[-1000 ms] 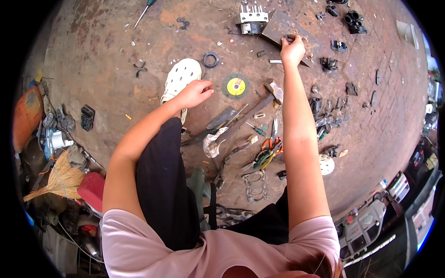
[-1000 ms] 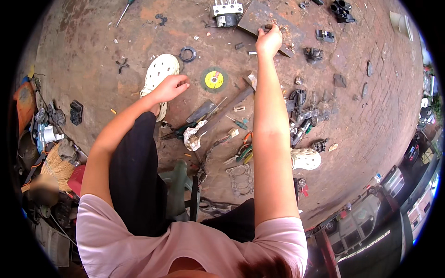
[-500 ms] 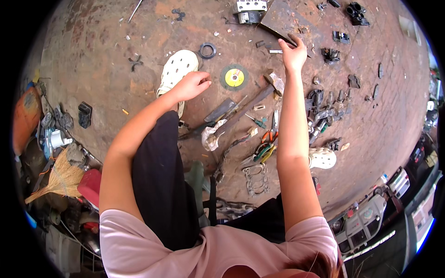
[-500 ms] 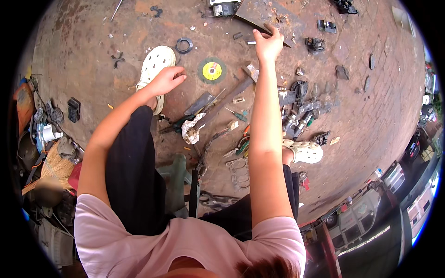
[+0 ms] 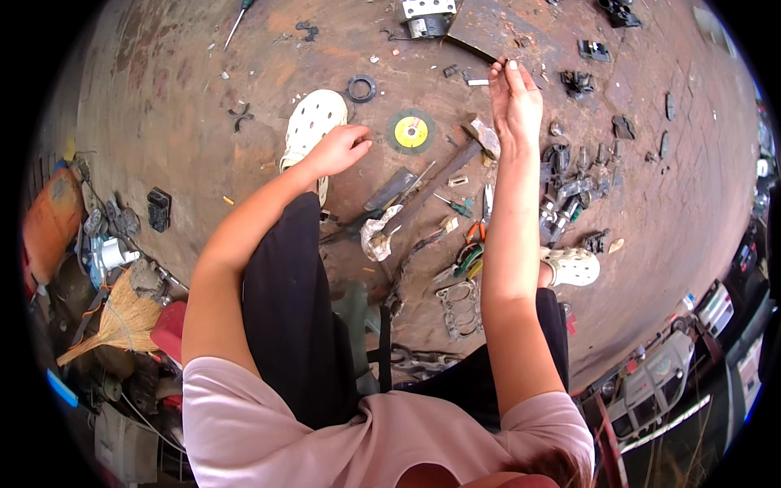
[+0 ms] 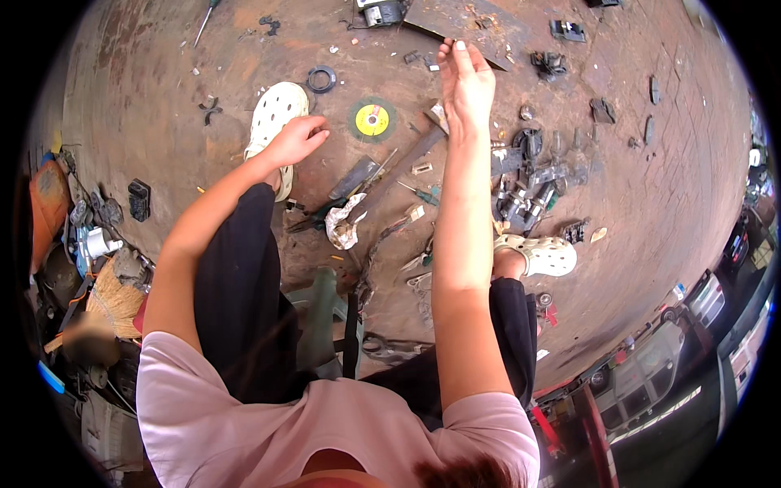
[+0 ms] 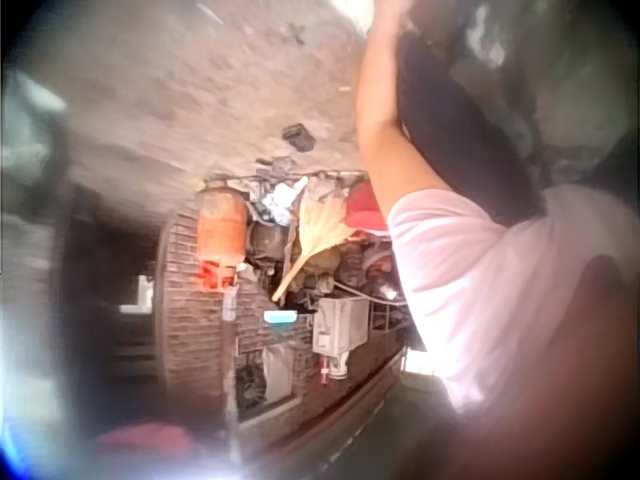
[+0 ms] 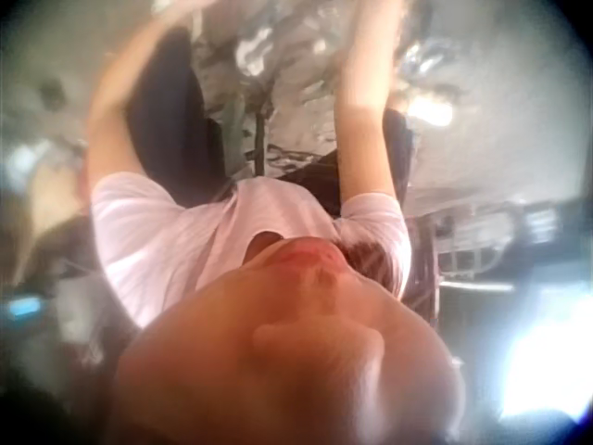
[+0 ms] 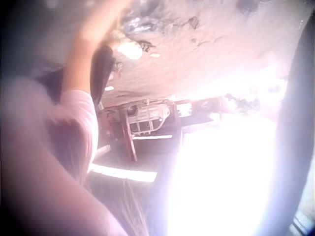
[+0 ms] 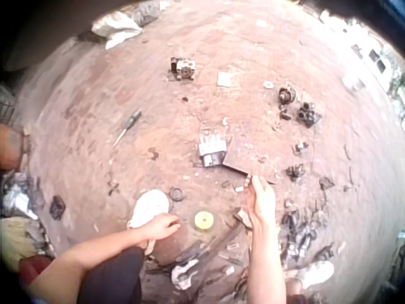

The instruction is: The person sits on the floor and uses a hammer, sandpaper, and pliers to shape and smooth a small metal piece. They repeatedly bend and adjust the piece with pliers while seated.

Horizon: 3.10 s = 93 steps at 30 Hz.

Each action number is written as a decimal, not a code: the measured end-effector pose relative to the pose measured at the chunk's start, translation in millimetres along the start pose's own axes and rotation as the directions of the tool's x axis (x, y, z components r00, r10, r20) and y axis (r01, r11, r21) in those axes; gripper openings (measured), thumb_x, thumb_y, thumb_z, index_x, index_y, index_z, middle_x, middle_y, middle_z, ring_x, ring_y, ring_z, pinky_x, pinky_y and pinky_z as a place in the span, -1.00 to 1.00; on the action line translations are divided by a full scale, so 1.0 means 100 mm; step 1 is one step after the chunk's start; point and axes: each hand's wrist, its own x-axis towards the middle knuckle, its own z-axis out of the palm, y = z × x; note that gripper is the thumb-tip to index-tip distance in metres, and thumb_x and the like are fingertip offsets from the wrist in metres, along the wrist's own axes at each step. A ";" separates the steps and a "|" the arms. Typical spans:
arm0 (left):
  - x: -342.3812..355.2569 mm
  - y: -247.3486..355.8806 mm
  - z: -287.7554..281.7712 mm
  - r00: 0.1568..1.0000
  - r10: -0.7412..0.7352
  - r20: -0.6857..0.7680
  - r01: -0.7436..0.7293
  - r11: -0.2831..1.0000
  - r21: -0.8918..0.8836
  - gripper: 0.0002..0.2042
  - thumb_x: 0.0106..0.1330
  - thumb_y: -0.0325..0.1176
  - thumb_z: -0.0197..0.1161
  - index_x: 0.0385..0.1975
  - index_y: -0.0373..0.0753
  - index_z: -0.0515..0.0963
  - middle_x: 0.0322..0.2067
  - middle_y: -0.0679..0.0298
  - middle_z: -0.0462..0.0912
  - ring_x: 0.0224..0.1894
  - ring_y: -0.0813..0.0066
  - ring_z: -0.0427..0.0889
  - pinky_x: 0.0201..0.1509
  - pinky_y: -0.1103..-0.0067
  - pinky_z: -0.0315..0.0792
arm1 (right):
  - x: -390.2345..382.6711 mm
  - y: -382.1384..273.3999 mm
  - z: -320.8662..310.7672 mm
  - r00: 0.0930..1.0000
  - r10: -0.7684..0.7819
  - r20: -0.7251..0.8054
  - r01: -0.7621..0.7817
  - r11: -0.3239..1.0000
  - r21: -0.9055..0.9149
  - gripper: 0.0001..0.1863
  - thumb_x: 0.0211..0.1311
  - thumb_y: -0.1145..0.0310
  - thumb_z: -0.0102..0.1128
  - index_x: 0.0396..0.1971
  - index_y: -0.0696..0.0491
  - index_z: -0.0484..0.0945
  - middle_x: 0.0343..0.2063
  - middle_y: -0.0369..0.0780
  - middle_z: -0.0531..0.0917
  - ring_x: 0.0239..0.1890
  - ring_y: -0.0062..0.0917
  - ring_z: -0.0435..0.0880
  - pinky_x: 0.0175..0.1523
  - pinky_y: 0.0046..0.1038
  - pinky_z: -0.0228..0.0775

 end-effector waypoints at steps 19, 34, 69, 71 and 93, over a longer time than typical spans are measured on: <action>-1.78 3.80 -0.87 0.853 0.523 0.009 -0.488 0.802 -0.344 -0.67 0.22 -0.46 0.31 0.01 -0.18 0.62 -0.10 0.27 0.62 -0.20 0.55 0.60 -0.18 0.58 0.55 | -3.88 -1.57 0.54 0.869 -0.129 0.478 0.032 0.978 0.205 -0.84 0.33 0.43 0.21 -0.20 0.19 0.51 -0.28 -0.20 0.59 -0.27 -0.56 0.57 -0.13 -0.52 0.43; -3.95 4.44 -0.25 0.939 0.317 -0.130 -0.269 0.448 -0.853 -0.85 0.35 -0.53 0.22 -0.14 -0.40 0.53 -0.21 0.31 0.53 -0.21 0.65 0.56 -0.21 0.72 0.44 | -6.18 -2.11 0.80 0.914 -0.303 0.270 0.311 0.950 0.010 -0.79 0.19 0.65 0.26 -0.16 0.29 0.52 -0.32 -0.18 0.68 -0.34 -0.63 0.67 -0.24 -0.62 0.55; -4.84 4.90 0.28 0.740 0.512 -0.437 -0.660 0.678 -0.324 -0.90 0.19 -0.55 0.31 -0.30 -0.34 0.63 -0.38 0.28 0.60 -0.42 0.64 0.51 -0.36 0.69 0.39 | -7.12 -2.09 0.45 0.508 -0.814 0.281 0.849 0.418 -0.323 -0.81 0.01 0.61 0.41 -0.35 0.19 0.60 -0.49 -0.29 0.70 -0.56 -0.77 0.61 -0.47 -0.73 0.40; -4.83 4.91 0.26 0.704 0.551 -0.447 -0.687 0.688 -0.234 -0.89 0.18 -0.56 0.32 -0.30 -0.34 0.64 -0.39 0.28 0.60 -0.46 0.65 0.51 -0.39 0.70 0.38 | -7.12 -2.09 0.44 0.504 -0.817 0.279 0.851 0.415 -0.321 -0.81 0.01 0.61 0.41 -0.35 0.19 0.60 -0.49 -0.28 0.70 -0.56 -0.77 0.61 -0.47 -0.73 0.40; -4.77 4.93 0.22 0.563 0.664 -0.492 -0.730 0.679 0.080 -0.82 -0.02 -0.63 0.39 -0.41 -0.26 0.63 -0.47 0.32 0.60 -0.56 0.63 0.48 -0.58 0.68 0.34 | -7.08 -2.07 0.46 0.718 -0.662 0.217 0.695 0.661 -0.283 -0.84 0.07 0.66 0.21 -0.30 0.21 0.56 -0.41 -0.26 0.69 -0.50 -0.74 0.62 -0.37 -0.68 0.44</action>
